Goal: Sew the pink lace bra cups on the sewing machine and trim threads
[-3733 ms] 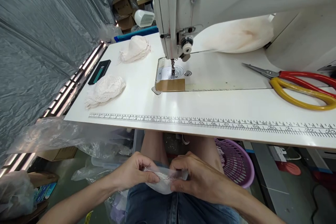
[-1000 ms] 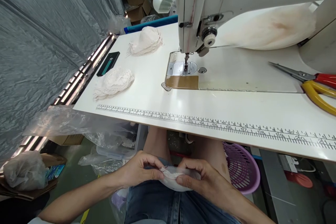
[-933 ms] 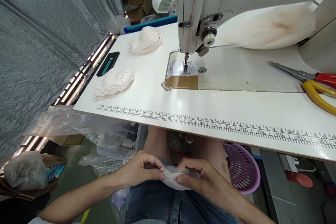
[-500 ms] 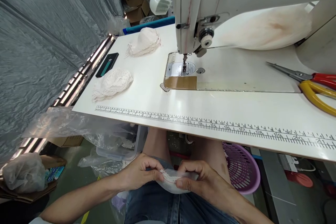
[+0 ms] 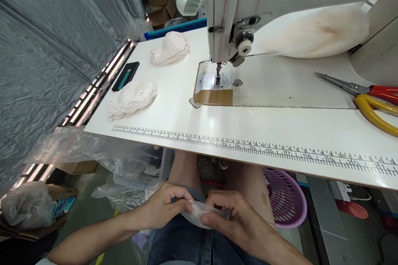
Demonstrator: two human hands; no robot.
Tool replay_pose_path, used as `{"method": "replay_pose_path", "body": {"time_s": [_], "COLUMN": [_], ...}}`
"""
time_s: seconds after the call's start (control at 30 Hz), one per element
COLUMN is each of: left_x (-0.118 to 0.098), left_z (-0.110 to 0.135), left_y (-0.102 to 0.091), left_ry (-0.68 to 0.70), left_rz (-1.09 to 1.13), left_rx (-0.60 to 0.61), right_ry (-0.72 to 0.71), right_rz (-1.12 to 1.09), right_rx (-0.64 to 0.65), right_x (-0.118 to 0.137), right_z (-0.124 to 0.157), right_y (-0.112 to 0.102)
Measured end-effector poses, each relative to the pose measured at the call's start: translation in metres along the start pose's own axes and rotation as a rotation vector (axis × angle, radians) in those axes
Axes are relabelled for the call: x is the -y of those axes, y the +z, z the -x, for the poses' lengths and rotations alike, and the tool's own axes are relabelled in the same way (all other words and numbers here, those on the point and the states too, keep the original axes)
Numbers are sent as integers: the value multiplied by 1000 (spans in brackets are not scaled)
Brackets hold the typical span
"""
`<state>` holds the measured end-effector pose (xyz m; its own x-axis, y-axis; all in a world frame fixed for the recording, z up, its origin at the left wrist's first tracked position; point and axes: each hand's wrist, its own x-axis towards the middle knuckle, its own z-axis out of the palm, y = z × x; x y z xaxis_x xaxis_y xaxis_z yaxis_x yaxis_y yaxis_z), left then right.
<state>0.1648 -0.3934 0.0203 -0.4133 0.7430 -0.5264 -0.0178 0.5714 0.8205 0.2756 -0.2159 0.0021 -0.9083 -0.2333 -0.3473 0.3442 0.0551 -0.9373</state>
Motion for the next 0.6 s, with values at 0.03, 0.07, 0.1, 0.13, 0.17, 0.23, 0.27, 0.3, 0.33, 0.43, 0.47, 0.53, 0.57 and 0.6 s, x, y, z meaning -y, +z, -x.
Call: {"method": "replay_pose_path", "body": {"time_s": [0.03, 0.07, 0.1, 0.13, 0.17, 0.23, 0.27, 0.3, 0.33, 0.43, 0.47, 0.53, 0.57, 0.6], "left_x": [0, 0, 0, 0, -1, -2, -4, -5, -7, -12, -14, -14, -14, -13], "left_z": [0, 0, 0, 0, 0, 1, 1, 1, 0, -1, -2, -2, -2, -2], "left_y": [0, -1, -1, -2, -2, -4, -5, -5, -5, -3, -3, -1, 0, 1], "left_ry": [3, 4, 5, 5, 4, -9, -17, -22, -26, -40, -54, -82, -88, -88], "left_rz": [28, 60, 92, 125, 155, 209, 228, 236, 235, 201, 192, 188, 197, 214], "left_rx": [-6, -14, -26, -32, -33, -11, 14, 42, 64, 55, 39, 19, 19, 24], "right_ry": [-6, -13, -17, -18, -16, -8, -8, -11, -12, -13, -15, -19, -22, -21], "right_rz": [-11, -19, -19, -11, 5, 57, 85, 109, 125, 159, 174, 210, 230, 248], "right_rx": [20, 34, 36, 33, 23, -2, -15, -28, -38, -66, -73, -83, -83, -80], "right_x": [1, 1, 1, 1, 1, 1, 1, 1, 1, 1, 1, -1, -1, -1], "right_z": [1, 1, 2, 2, 2, 0, 0, -1, -2, -3, -2, 0, 1, 3], "right_y": [0, -1, -1, -1, -2, -1, -1, 0, 0, 1, 1, 1, 0, 0]}}
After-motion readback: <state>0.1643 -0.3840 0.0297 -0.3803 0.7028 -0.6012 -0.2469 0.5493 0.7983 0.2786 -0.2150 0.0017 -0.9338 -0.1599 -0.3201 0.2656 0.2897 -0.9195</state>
